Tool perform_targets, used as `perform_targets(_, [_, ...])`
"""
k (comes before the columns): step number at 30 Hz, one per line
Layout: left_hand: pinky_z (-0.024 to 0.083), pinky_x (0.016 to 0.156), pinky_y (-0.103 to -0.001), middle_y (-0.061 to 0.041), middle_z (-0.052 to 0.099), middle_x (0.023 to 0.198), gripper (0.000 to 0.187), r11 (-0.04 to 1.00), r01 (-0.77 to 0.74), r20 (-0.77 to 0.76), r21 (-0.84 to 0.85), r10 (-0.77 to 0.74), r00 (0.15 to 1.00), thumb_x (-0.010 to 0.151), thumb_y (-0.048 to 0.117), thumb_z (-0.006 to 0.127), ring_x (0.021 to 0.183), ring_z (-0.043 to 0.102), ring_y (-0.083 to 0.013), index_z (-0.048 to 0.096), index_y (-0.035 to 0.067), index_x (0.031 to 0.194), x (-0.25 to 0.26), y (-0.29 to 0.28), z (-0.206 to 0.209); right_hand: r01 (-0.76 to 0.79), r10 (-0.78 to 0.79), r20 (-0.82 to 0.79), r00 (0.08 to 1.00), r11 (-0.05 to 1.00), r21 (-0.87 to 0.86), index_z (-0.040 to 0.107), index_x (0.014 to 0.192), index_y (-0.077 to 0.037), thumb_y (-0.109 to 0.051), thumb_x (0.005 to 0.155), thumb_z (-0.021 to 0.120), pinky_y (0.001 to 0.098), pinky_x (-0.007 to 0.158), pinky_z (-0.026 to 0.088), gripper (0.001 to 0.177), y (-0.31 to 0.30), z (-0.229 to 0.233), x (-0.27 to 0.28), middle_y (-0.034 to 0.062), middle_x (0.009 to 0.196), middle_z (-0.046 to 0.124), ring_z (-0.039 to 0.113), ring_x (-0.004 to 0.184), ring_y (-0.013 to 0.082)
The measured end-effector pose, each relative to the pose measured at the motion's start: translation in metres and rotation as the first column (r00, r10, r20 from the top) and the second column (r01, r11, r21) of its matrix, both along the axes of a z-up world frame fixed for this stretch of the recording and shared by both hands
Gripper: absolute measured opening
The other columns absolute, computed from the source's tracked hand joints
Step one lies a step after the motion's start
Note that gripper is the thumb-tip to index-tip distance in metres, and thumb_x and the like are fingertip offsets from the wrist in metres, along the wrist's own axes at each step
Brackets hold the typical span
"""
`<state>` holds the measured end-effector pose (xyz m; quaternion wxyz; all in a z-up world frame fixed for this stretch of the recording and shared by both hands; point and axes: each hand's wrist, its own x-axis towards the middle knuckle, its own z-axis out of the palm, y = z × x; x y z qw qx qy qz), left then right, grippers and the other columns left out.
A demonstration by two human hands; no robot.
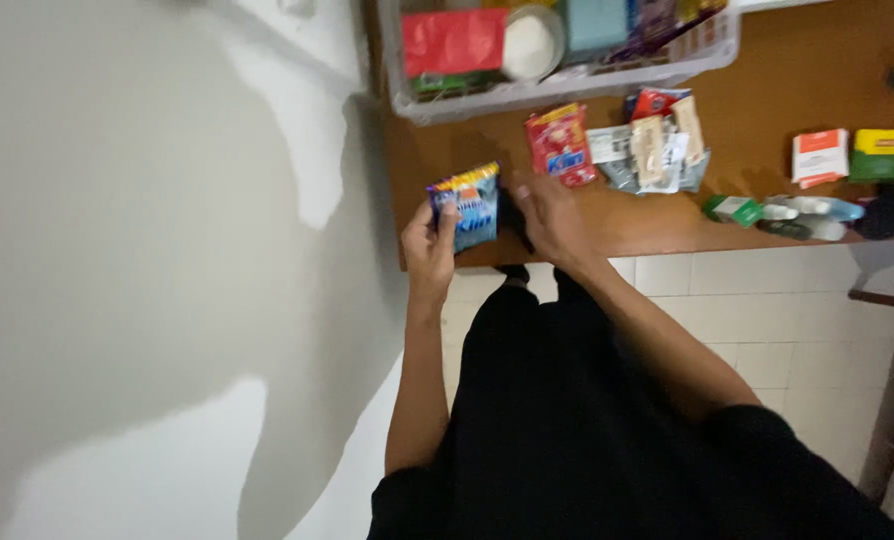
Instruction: The person wipes multiple small detergent packets with a dark cloth, then places them into a white plastic basket. They also wipe and place two small bottles into the basket. The work occurs on a wooden table with other supplies nearby.
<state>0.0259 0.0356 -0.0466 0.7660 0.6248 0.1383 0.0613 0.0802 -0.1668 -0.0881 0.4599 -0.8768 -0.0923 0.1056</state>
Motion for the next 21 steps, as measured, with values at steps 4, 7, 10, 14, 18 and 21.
perform_targets(4, [0.054, 0.086, -0.026, -0.005, 0.071, 0.107, 0.03, 0.972, 0.209, -0.11, 0.109, -0.197, 0.974, 0.106, 0.019, 0.061, 0.095, 0.064, -0.0085, 0.065, -0.002, 0.127, 0.039, -0.03, 0.037, 0.017, -0.065, 0.328, 0.943, 0.989, 0.148, 0.062, 0.134, 0.004, -0.012, 0.109, 0.059, 0.0468, 0.103, 0.05, 0.031, -0.034, 0.119, 0.028, 0.0234, 0.123, 0.068, 0.064, 0.117, 0.0387])
perform_targets(7, [0.056, 0.085, -0.026, -0.005, 0.072, 0.105, 0.029, 0.932, 0.352, -0.147, 0.087, -0.338, 0.93, 0.103, 0.019, 0.063, 0.096, 0.066, -0.0092, 0.063, -0.001, 0.124, 0.069, -0.057, 0.046, -0.043, 0.03, 0.263, 0.964, 0.998, 0.046, 0.071, 0.115, 0.004, -0.012, 0.094, 0.074, 0.0412, 0.086, 0.054, 0.026, -0.057, 0.158, 0.042, 0.0195, 0.101, 0.072, 0.069, 0.094, 0.0326])
perform_targets(10, [0.055, 0.086, -0.027, -0.01, 0.072, 0.106, 0.028, 0.909, 0.407, -0.1, 0.082, -0.399, 0.911, 0.103, 0.018, 0.066, 0.098, 0.065, -0.012, 0.063, -0.003, 0.122, 0.102, -0.086, 0.049, 0.028, -0.031, 0.209, 0.977, 0.999, 0.016, 0.073, 0.106, 0.002, -0.006, 0.096, 0.077, 0.0347, 0.075, 0.056, 0.014, -0.081, 0.161, 0.057, 0.0152, 0.094, 0.074, 0.072, 0.085, 0.0267])
perform_targets(14, [0.054, 0.096, -0.031, -0.014, 0.072, 0.117, 0.028, 0.938, 0.248, 0.026, 0.244, -0.262, 0.965, 0.104, 0.018, 0.065, 0.11, 0.068, -0.0185, 0.064, -0.001, 0.125, 0.154, -0.129, 0.059, 0.232, -0.245, 0.292, 0.924, 0.97, 0.079, 0.073, 0.106, 0.002, -0.002, 0.098, 0.074, 0.0335, 0.071, 0.056, 0.009, -0.104, 0.171, 0.096, 0.0148, 0.092, 0.073, 0.073, 0.077, 0.0256])
perform_targets(18, [0.056, 0.099, -0.035, -0.015, 0.072, 0.122, 0.03, 0.973, 0.03, -0.036, 0.227, -0.022, 0.999, 0.104, 0.021, 0.062, 0.115, 0.069, -0.022, 0.065, 0.001, 0.126, 0.198, -0.172, 0.032, 0.385, -0.369, 0.386, 0.845, 0.922, 0.038, 0.071, 0.107, 0.004, -0.002, 0.101, 0.073, 0.0354, 0.072, 0.057, 0.008, -0.122, 0.148, 0.144, 0.0186, 0.091, 0.072, 0.073, 0.078, 0.0279])
perform_targets(21, [0.054, 0.101, -0.036, -0.015, 0.068, 0.128, 0.038, 0.986, 0.052, -0.16, 0.16, -0.026, 0.987, 0.103, 0.028, 0.057, 0.119, 0.066, -0.0231, 0.063, 0.002, 0.132, 0.228, -0.2, 0.008, 0.406, -0.38, 0.402, 0.833, 0.914, 0.022, 0.071, 0.108, 0.005, -0.005, 0.102, 0.07, 0.0364, 0.074, 0.058, 0.011, -0.125, 0.124, 0.179, 0.021, 0.095, 0.073, 0.074, 0.081, 0.0295])
